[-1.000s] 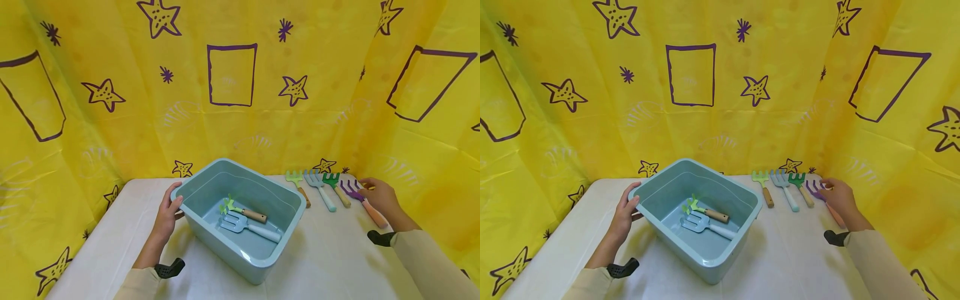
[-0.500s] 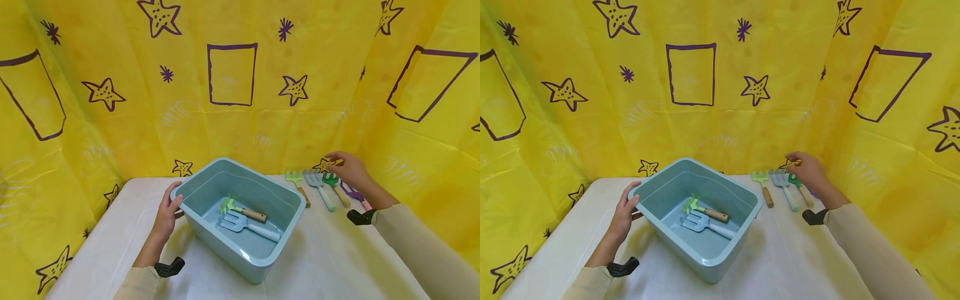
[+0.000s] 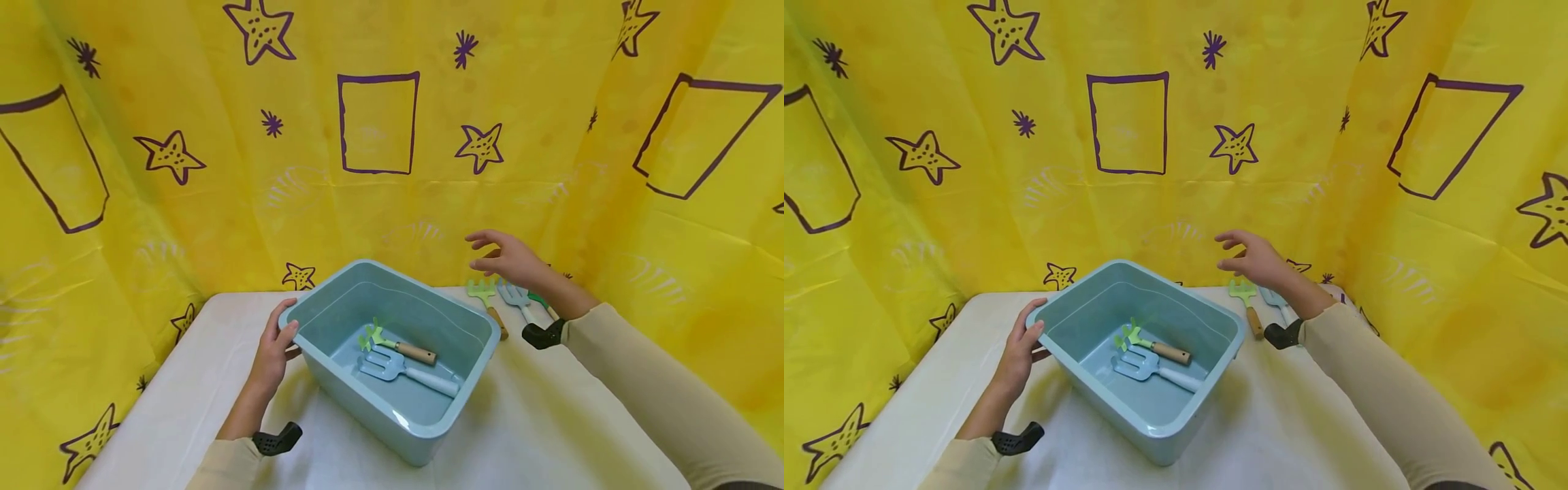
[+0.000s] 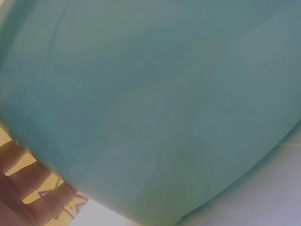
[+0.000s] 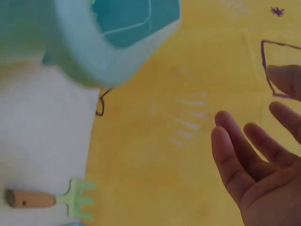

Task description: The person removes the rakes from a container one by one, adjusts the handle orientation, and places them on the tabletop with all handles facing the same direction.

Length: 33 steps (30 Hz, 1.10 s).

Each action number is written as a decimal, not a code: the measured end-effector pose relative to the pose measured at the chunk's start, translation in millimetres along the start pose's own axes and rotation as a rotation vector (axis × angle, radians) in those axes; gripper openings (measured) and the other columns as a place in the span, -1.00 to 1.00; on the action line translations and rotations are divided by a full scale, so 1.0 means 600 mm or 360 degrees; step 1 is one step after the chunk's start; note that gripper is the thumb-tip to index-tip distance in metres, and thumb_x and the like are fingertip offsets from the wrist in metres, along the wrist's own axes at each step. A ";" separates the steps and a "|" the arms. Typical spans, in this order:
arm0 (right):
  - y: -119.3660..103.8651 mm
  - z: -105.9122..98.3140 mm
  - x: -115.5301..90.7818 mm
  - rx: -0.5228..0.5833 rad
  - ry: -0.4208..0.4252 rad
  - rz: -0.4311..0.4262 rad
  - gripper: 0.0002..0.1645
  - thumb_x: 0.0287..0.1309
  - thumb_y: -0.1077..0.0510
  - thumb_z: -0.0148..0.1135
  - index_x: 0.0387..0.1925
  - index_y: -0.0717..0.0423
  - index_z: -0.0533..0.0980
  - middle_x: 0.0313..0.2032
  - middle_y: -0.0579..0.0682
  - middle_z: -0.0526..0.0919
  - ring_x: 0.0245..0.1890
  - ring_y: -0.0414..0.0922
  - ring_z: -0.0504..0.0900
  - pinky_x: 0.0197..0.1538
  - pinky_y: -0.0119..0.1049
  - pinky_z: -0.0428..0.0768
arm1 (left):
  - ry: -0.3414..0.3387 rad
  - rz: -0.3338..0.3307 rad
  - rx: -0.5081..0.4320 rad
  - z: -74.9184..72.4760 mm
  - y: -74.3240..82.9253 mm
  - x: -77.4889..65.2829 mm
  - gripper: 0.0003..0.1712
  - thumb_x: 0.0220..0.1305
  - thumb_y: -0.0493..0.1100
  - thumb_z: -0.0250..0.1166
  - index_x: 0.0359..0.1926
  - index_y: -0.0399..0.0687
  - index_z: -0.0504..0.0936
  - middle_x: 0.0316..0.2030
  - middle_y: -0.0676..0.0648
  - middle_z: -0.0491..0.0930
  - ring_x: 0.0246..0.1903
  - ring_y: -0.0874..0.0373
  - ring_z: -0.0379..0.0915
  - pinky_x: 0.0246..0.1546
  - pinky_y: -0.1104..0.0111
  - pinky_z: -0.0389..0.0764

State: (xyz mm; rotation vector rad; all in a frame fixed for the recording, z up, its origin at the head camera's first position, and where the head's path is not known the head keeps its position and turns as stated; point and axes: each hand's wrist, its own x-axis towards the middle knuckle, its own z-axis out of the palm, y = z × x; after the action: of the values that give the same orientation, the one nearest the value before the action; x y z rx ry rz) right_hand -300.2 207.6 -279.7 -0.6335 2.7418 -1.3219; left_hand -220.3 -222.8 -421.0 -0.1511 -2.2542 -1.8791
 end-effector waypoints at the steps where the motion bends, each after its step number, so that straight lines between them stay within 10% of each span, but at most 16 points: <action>1: -0.005 0.003 0.004 0.0033 -0.0041 -0.0019 -0.41 0.27 0.20 0.24 0.31 0.12 0.33 0.17 0.22 0.40 -0.07 0.12 0.62 -0.07 -0.06 0.63 | 0.0004 -0.0001 -0.0002 0.001 0.000 0.000 -0.43 0.50 0.08 -0.07 0.45 0.17 0.12 0.33 -0.16 0.26 0.18 -0.21 0.30 0.07 -0.21 0.39; 13: -0.062 0.051 0.046 0.0135 -0.0608 -0.0132 -0.26 0.27 0.14 0.24 0.41 0.00 0.19 0.30 0.13 0.34 0.08 0.07 0.57 0.09 0.04 0.53 | -0.0007 -0.0010 -0.0020 0.002 0.005 0.006 -0.42 0.50 0.07 -0.07 0.47 0.26 0.10 0.37 -0.12 0.21 0.24 -0.22 0.25 0.10 -0.24 0.35; 33: -0.071 0.160 0.097 0.0266 -0.1178 0.0201 -0.11 0.27 0.04 0.24 0.50 -0.18 0.01 0.41 0.05 0.21 0.28 0.01 0.36 0.26 0.17 0.29 | -0.0005 -0.0002 -0.0010 0.000 -0.002 0.001 -0.43 0.50 0.09 -0.07 0.46 0.23 0.10 0.36 -0.12 0.22 0.22 -0.24 0.26 0.08 -0.27 0.34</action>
State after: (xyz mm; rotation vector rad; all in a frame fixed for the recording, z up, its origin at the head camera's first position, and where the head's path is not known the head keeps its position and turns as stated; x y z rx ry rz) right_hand -319.2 91.1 -299.9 -0.7330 2.0197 -1.0011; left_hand -220.9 -223.2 -421.8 -0.1536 -2.2511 -1.8884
